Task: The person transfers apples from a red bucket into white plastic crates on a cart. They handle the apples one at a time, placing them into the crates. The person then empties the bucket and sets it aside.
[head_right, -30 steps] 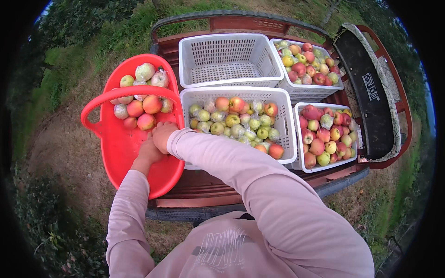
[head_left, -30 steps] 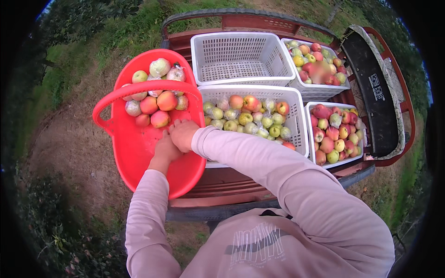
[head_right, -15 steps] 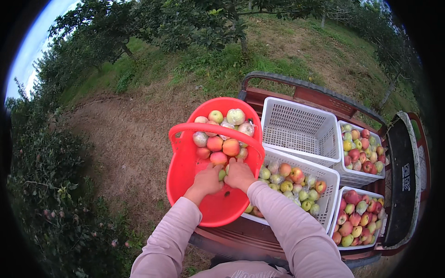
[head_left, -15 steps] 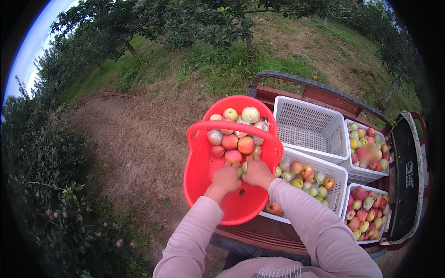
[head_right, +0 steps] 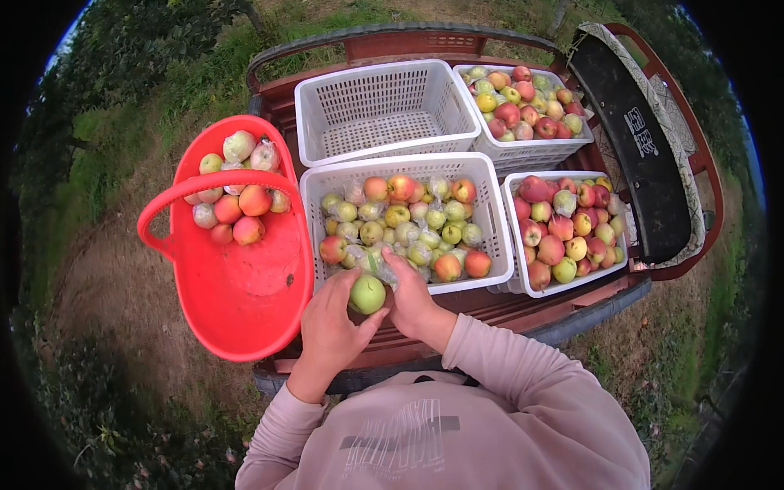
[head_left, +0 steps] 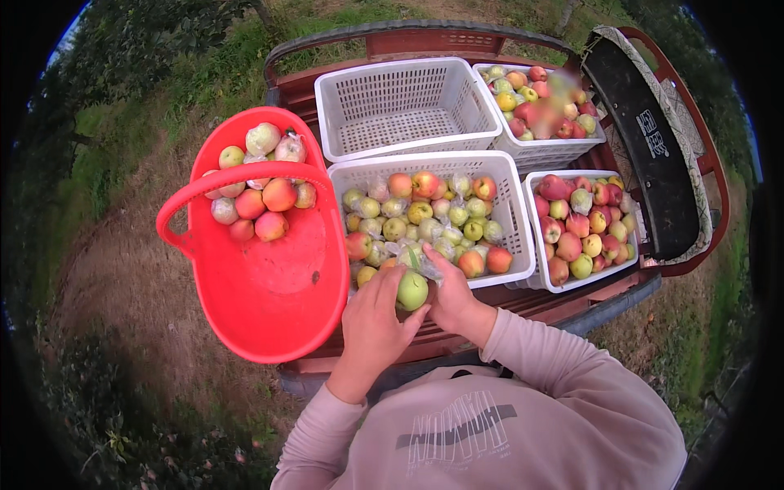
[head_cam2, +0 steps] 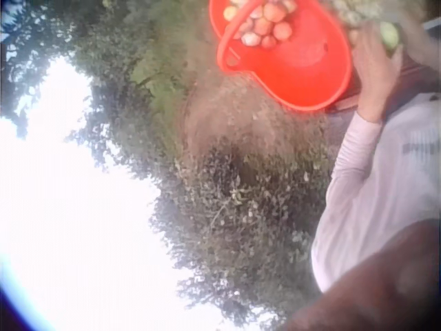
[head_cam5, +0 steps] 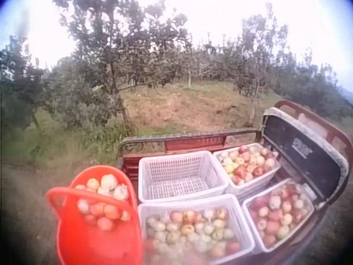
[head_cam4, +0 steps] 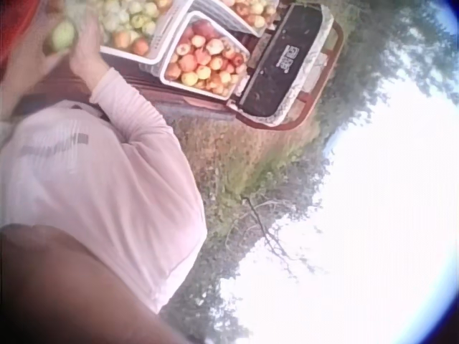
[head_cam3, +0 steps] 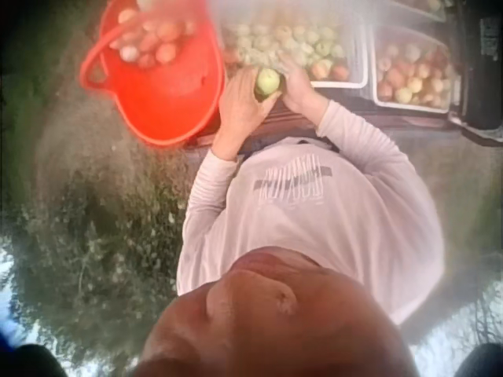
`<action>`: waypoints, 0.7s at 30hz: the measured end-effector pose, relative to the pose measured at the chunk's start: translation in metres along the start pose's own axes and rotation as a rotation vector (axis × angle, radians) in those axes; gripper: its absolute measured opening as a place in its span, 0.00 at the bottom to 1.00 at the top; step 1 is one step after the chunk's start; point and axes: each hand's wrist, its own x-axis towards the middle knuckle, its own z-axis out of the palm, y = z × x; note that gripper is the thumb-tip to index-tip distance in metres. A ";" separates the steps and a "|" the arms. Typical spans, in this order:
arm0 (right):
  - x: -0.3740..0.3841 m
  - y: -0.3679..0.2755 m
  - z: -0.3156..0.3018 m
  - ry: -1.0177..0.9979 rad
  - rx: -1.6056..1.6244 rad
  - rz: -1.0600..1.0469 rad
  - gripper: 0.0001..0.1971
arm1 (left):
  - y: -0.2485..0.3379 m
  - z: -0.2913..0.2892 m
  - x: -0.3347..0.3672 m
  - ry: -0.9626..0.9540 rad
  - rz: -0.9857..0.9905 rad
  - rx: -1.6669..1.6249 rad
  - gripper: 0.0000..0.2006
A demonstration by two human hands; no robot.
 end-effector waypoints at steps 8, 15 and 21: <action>0.071 0.001 -0.054 0.198 0.040 0.080 0.27 | -0.005 -0.008 -0.003 0.082 -0.020 0.134 0.29; 0.242 0.030 -0.080 0.403 -0.255 0.059 0.36 | -0.042 -0.048 -0.035 0.132 -0.278 0.385 0.22; 0.307 0.041 -0.056 0.319 -0.671 -0.129 0.50 | -0.051 -0.032 -0.043 0.098 -0.307 0.549 0.16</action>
